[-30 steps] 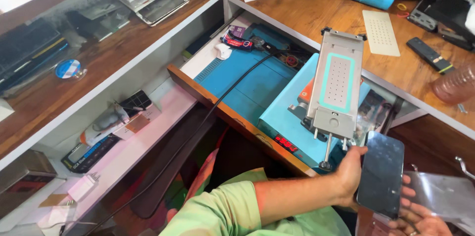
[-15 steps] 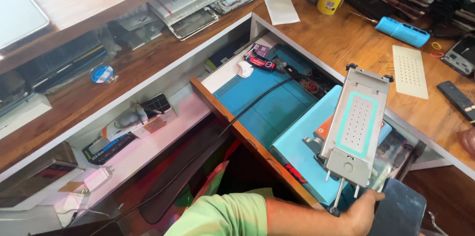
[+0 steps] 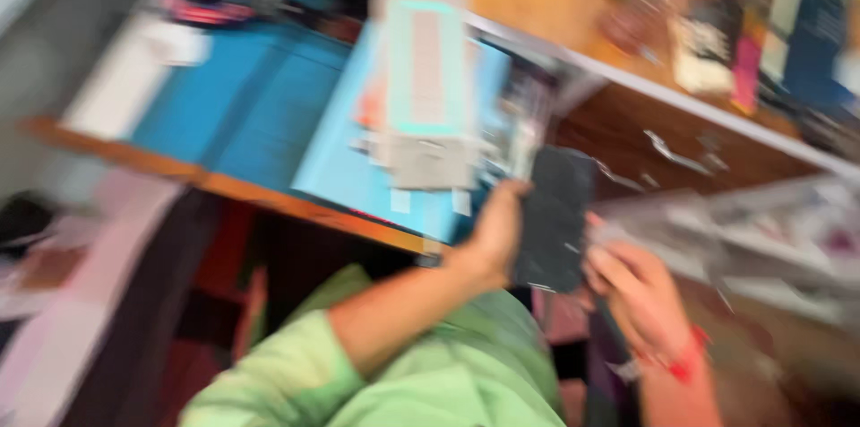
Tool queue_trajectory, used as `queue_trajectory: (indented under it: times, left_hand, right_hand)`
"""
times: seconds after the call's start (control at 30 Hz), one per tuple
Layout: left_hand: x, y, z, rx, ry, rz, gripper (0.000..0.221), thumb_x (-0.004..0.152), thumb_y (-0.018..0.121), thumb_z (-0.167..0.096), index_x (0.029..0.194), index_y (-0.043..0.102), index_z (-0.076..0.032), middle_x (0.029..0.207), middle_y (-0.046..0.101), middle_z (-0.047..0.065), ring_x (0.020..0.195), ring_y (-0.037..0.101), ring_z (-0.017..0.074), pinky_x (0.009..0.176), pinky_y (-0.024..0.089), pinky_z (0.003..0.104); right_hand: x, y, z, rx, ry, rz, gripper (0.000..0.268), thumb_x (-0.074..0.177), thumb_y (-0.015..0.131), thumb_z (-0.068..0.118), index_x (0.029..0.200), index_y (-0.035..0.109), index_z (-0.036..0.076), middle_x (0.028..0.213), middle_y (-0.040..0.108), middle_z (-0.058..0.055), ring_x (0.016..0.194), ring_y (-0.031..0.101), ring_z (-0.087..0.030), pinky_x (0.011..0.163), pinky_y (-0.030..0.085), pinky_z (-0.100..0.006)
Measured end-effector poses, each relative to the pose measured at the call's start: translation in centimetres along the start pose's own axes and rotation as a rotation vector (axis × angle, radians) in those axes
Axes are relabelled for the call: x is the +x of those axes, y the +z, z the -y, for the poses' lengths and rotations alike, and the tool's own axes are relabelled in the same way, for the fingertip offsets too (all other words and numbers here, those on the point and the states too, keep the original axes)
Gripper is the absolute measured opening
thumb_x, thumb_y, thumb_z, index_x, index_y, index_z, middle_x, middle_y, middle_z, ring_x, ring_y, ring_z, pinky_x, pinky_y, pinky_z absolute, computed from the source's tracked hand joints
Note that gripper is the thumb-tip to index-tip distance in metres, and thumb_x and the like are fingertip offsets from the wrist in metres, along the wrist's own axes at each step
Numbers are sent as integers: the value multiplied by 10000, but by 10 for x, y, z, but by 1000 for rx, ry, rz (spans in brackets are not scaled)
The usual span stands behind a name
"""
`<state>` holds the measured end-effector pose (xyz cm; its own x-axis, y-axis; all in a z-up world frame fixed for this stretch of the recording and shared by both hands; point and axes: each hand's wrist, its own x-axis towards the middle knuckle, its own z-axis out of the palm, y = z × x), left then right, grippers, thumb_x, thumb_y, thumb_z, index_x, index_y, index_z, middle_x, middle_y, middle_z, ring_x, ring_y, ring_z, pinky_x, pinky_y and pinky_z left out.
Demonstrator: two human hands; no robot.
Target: The person applies a screen protector to a smartphone. They peel off the backing, align the film, and use a liquid from a bottle to assist adhesion while smoothing the surface with their fingers.
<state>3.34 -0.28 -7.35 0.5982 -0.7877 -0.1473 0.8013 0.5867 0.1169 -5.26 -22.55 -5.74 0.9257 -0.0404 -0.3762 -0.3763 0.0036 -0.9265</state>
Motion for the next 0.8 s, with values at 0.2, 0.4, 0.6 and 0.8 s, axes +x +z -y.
queue_trajectory:
  times: [0.2,0.4,0.6,0.8]
  left_hand:
    - [4,21,3,139,-8,-36,736,1001,148,-513,1261,578,24,1140,671,204,946,688,382,841,598,549]
    - [7,20,7,168,2,-12,711,1017,163,-498,1239,586,29,1129,682,201,937,695,376,851,594,523]
    - [8,17,7,195,-30,33,722,1008,158,-508,1177,603,35,1066,699,212,905,705,355,854,601,488]
    - [11,15,9,234,19,1,701,1024,166,-482,1176,619,31,1043,699,177,902,706,315,832,604,461]
  right_hand:
    - [-9,11,39,-189,-39,106,249,986,614,142,794,633,-16,681,607,-64,641,660,-177,517,539,-311]
    - [-12,3,37,-154,-2,157,248,978,646,139,788,634,-19,656,634,-76,614,695,-204,493,547,-314]
    - [-12,1,37,-179,52,153,202,952,667,116,812,665,-29,652,659,-97,605,706,-209,482,545,-312]
    - [-13,7,34,-130,23,75,141,922,691,91,833,663,-14,663,666,-99,602,709,-211,451,537,-309]
